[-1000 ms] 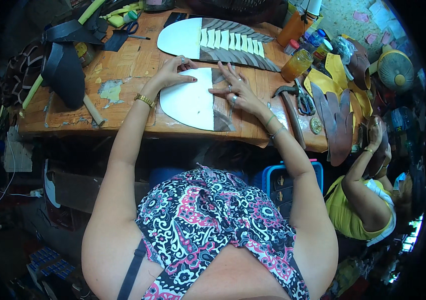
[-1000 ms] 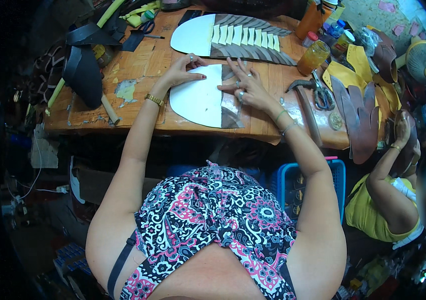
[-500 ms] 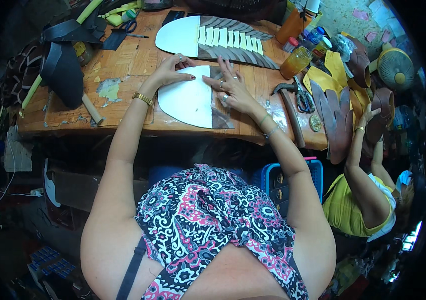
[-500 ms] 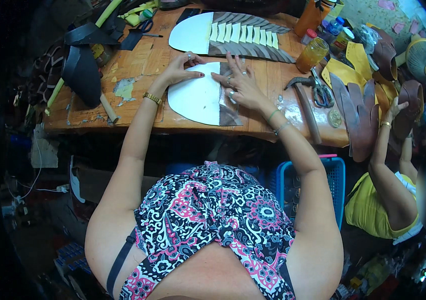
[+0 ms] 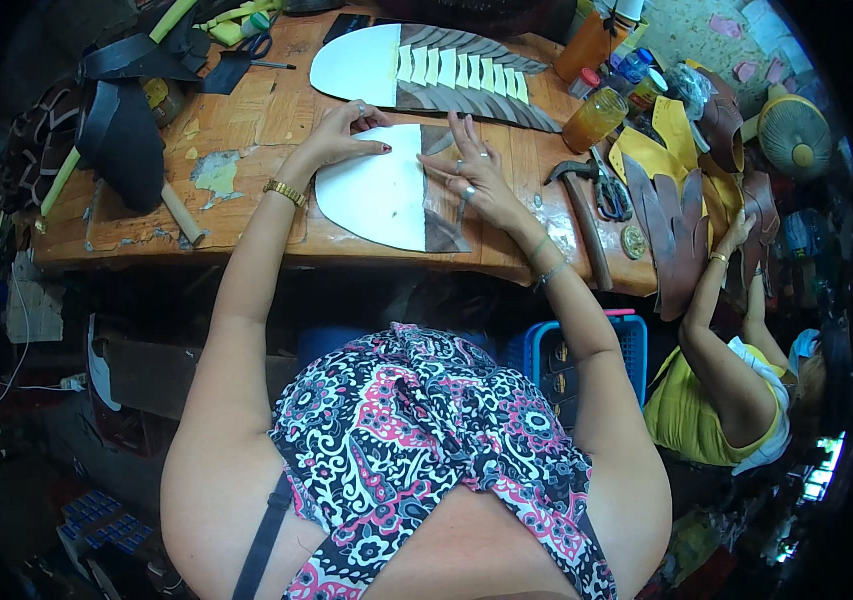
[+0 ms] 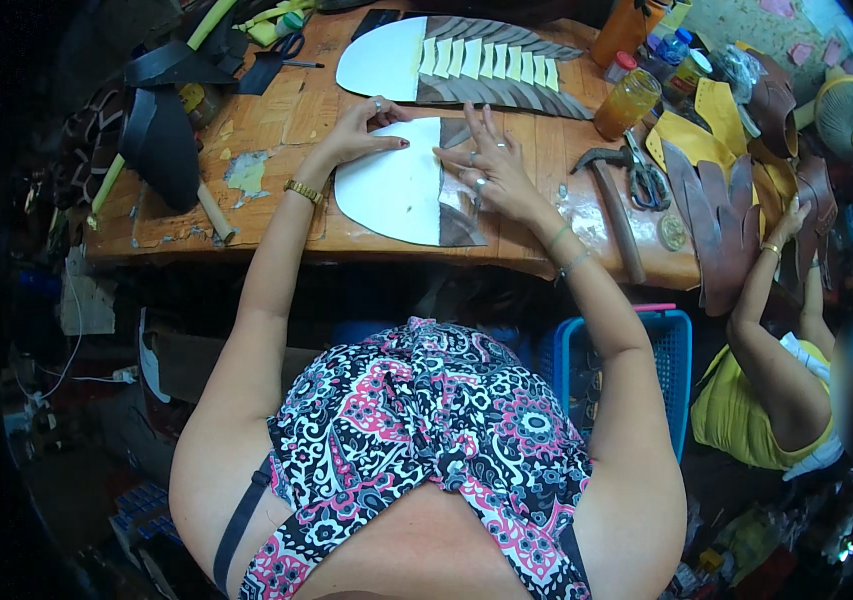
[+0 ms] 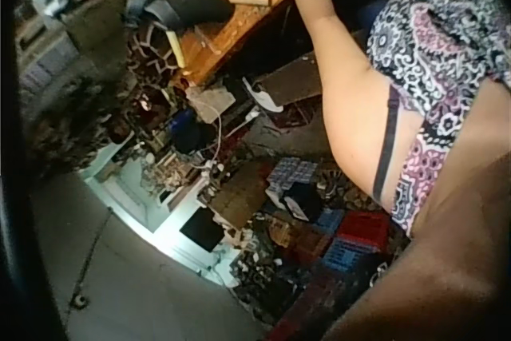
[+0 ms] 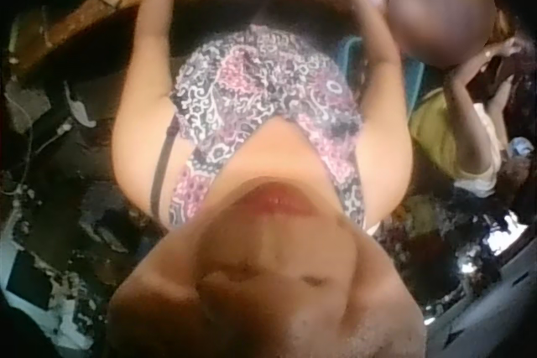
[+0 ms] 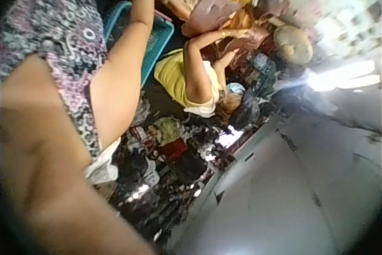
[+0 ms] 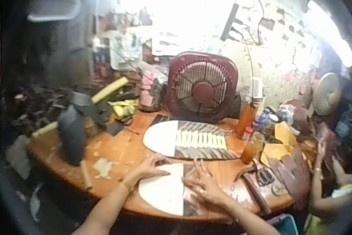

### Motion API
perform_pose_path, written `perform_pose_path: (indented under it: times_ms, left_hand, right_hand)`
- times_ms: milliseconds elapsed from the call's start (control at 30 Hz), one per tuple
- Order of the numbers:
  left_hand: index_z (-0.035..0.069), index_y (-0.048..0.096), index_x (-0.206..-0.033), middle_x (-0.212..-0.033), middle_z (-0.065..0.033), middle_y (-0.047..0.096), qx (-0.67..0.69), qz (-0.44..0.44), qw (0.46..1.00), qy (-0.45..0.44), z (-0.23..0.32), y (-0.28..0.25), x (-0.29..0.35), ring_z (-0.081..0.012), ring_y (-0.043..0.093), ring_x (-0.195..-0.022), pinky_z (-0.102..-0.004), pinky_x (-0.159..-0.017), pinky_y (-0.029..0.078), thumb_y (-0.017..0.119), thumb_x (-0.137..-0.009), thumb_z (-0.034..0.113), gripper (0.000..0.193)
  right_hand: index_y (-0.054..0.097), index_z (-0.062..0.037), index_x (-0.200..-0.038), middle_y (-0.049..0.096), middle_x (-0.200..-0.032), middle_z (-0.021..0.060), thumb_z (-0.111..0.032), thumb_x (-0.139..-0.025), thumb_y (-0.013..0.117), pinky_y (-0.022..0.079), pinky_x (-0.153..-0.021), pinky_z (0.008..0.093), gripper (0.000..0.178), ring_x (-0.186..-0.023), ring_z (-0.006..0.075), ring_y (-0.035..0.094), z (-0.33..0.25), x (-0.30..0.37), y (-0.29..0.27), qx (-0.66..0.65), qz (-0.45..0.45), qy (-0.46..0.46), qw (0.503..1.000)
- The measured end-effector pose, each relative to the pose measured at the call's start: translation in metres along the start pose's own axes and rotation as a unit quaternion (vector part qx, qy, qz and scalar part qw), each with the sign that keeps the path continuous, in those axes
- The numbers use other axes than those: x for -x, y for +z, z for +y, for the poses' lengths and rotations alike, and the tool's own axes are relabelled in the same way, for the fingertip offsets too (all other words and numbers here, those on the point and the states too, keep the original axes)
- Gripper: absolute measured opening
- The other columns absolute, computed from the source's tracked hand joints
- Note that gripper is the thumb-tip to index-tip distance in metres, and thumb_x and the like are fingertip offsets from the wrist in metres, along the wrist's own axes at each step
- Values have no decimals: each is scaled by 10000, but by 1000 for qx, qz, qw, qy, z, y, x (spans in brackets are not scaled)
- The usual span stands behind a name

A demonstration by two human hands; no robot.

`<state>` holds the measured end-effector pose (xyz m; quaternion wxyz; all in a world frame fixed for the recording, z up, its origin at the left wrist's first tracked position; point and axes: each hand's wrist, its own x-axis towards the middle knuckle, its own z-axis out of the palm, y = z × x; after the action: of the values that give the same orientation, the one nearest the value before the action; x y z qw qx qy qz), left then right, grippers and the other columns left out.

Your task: Applying glue to shoe components and stacking leather pieces.

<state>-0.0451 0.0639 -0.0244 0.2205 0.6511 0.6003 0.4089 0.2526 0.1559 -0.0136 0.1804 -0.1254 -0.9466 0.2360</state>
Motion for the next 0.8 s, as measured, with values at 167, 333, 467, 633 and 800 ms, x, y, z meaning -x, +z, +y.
perform_pose_path:
  times_ms: [167, 333, 467, 633, 800]
  left_hand:
    - [58, 739, -1149, -1035, -42, 678, 19, 5, 1000, 21, -4, 3, 1, -156, 594, -957, -291, -873, 501, 931, -731, 264, 504]
    - [63, 745, -1145, -1030, -41, 677, 14, 4, 1000, 17, -1, 2, 0, -158, 594, -959, -294, -877, 502, 933, -725, 272, 505]
    - [72, 755, -1120, -1024, -60, 687, 4, 16, 1000, 5, -4, 3, -2, -176, 608, -943, -311, -871, 515, 945, -699, 303, 517]
    - [63, 754, -1116, -1020, -58, 690, -5, 13, 1000, -11, -5, 3, -3, -173, 610, -936, -304, -868, 519, 946, -694, 310, 526]
    - [82, 759, -1143, -1025, -45, 684, 13, 16, 1000, 23, -11, 7, -3, -172, 603, -949, -306, -864, 514, 937, -708, 321, 527]
  right_hand:
    - [674, -277, -1401, 29, -1756, 91, -345, -870, 500, -7, -1222, 654, 562, -1604, 396, 25, -19, 2, 6, 131, 3, -2, 991]
    - [725, -188, -1308, 140, -1740, 115, -279, -837, 569, -8, -1239, 621, 505, -1605, 359, 82, -63, 35, -5, 207, -3, -62, 976]
    - [755, -188, -1237, 170, -1737, 99, -320, -842, 539, -13, -1243, 604, 469, -1610, 331, 81, -67, 30, -18, 226, 3, -85, 970]
    - [678, -186, -1372, 62, -1747, 136, -336, -875, 560, 38, -1228, 647, 532, -1607, 377, 32, -33, 3, 2, 213, 39, -40, 975]
    - [585, -180, -1467, 108, -1734, 172, -314, -913, 535, -17, -1233, 625, 572, -1607, 357, 76, -57, 25, 11, 254, 25, -53, 965]
